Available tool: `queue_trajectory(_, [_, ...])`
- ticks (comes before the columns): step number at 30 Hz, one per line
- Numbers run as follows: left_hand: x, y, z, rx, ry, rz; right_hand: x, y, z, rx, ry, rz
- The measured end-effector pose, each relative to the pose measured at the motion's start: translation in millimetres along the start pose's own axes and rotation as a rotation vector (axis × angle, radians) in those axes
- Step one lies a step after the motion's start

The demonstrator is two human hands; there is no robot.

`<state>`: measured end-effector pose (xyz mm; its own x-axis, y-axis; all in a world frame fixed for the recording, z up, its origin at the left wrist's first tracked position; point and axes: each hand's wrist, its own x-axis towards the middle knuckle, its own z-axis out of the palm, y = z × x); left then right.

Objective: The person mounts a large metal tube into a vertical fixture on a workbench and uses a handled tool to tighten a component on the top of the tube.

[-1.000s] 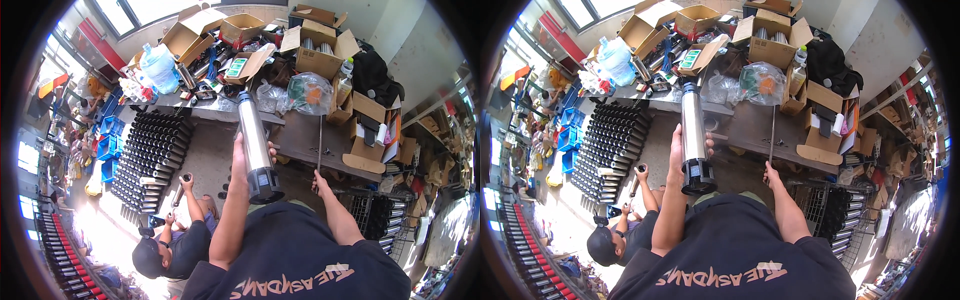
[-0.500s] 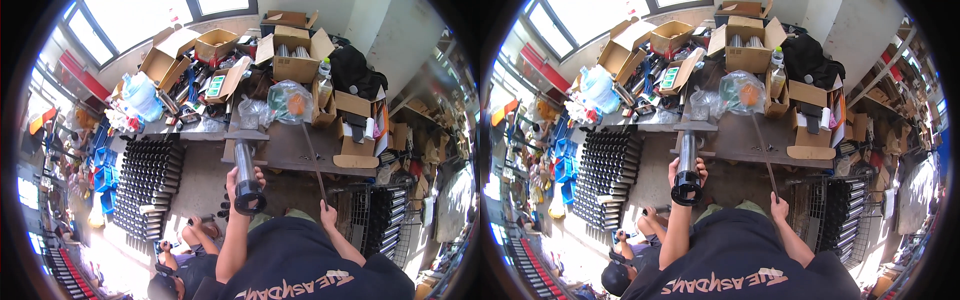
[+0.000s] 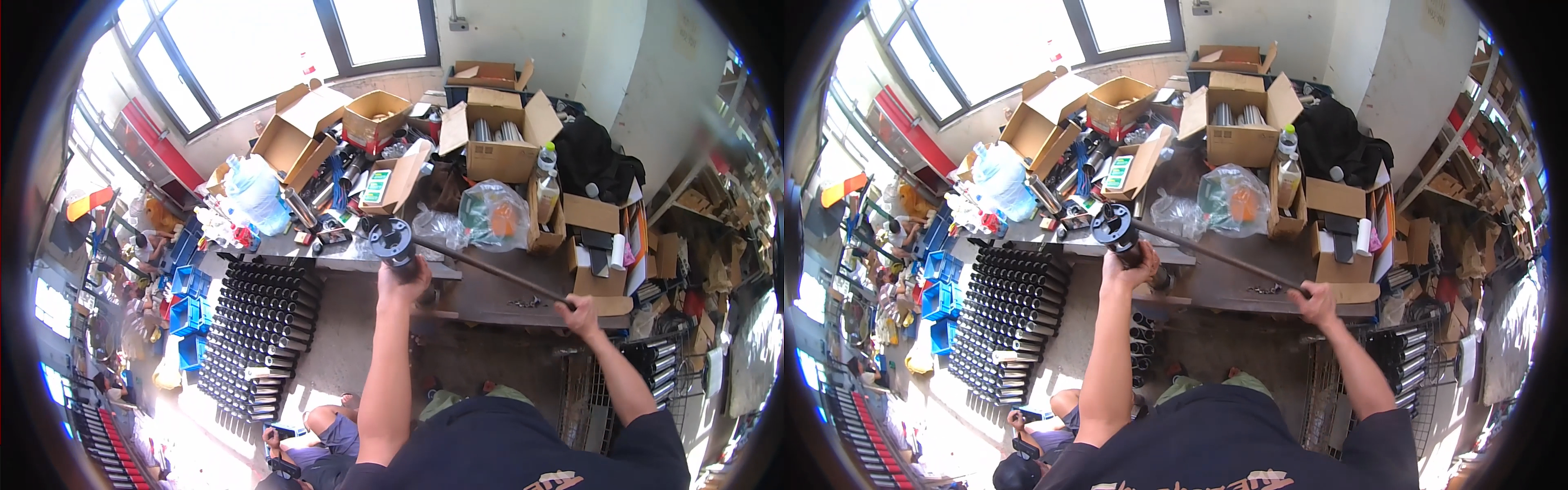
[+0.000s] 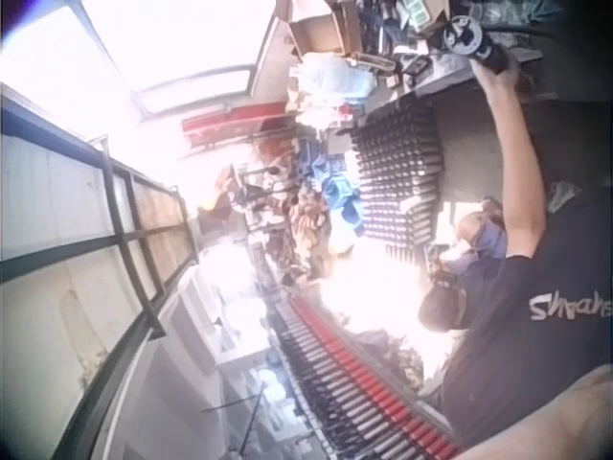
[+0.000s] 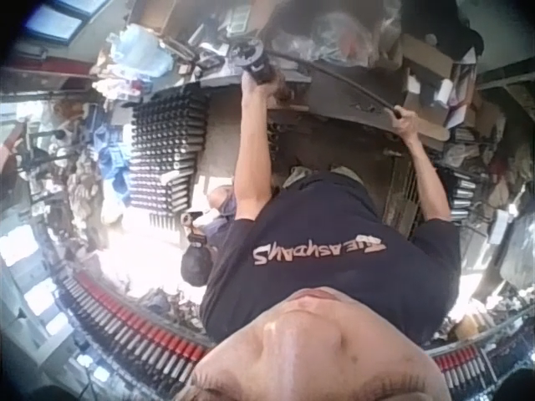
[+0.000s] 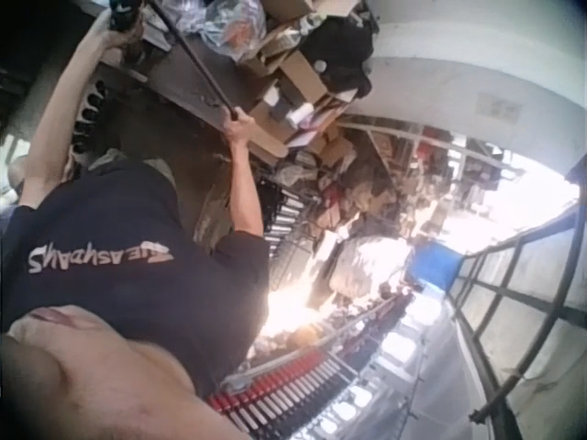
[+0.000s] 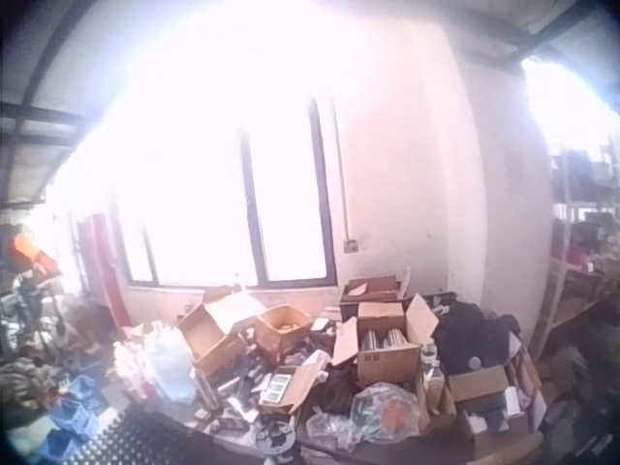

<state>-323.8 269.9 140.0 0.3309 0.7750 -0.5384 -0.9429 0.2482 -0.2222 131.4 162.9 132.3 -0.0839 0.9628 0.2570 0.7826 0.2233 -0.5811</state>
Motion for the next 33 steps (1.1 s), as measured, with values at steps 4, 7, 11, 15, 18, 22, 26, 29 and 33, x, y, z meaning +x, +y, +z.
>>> queue_trajectory(4, [2,-3,23,0.029,0.159,-0.078,126,48,-41,-0.231,0.085,-0.284])
queue_trajectory(7, [-4,-10,32,0.046,0.199,-0.067,206,13,-69,-0.283,0.17,-0.203])
queue_trajectory(11, [-24,-11,39,-0.166,0.381,0.037,188,-16,-31,-0.314,0.121,0.011])
queue_trajectory(15, [-52,-26,93,-0.581,0.761,-0.172,180,13,-5,-0.413,0.22,0.011])
queue_trajectory(18, [-40,-23,66,-0.775,0.717,-0.125,181,8,-7,-0.424,0.242,-0.005])
queue_trajectory(22, [-44,-21,71,-0.678,0.733,-0.096,178,-11,-20,-0.406,0.302,-0.021])
queue_trajectory(26, [-39,-15,70,-0.617,0.743,-0.122,175,-12,-19,-0.411,0.357,0.035])
queue_trajectory(29, [-36,-15,71,-0.601,0.768,-0.125,171,-15,-24,-0.445,0.375,0.032])
queue_trajectory(33, [-33,-16,67,-0.577,0.776,-0.143,165,-13,-27,-0.444,0.385,0.027])
